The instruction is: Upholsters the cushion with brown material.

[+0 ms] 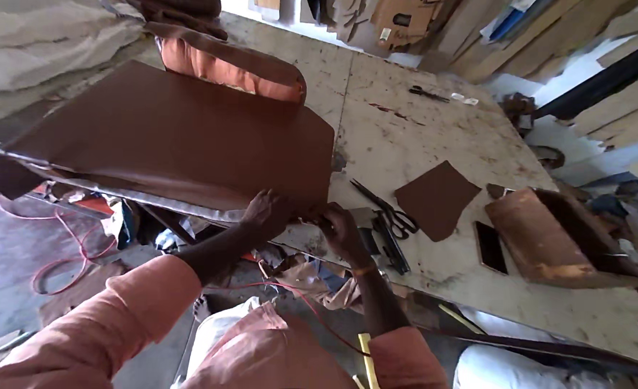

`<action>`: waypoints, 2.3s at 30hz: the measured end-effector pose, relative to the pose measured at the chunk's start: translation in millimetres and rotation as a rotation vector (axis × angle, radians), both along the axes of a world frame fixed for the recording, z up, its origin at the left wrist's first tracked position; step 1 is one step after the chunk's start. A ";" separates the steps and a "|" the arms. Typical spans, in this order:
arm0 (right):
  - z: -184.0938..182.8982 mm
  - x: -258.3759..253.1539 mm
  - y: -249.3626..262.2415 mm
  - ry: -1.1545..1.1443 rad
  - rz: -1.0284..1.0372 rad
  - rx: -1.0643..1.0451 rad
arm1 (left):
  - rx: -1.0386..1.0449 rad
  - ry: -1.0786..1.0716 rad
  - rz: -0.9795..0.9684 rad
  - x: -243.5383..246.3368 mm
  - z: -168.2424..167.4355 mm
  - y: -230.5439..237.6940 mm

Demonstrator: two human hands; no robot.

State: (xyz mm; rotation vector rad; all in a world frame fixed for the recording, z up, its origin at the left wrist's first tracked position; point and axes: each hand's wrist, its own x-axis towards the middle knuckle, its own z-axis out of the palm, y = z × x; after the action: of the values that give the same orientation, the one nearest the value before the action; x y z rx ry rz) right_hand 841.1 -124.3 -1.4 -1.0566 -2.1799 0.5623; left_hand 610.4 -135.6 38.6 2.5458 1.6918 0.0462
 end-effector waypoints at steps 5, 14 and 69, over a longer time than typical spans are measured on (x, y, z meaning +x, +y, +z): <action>-16.2 -5.0 -18.3 -0.150 -0.129 0.199 | 0.375 0.027 -0.076 -8.4 -33.3 -11.7; -41.1 -11.6 -8.6 -0.210 -0.185 0.345 | 0.036 -0.183 -0.049 -33.8 -4.1 -15.5; -89.0 -258.1 -189.7 2.800 0.543 -0.971 | 0.254 0.261 -0.361 -80.2 -28.1 -28.9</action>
State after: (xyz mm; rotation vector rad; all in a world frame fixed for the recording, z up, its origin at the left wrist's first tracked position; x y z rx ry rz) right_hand 583.0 -314.0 -90.4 0.5018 0.5541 1.6348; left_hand 530.2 -164.4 10.5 3.1309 1.3393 -0.1055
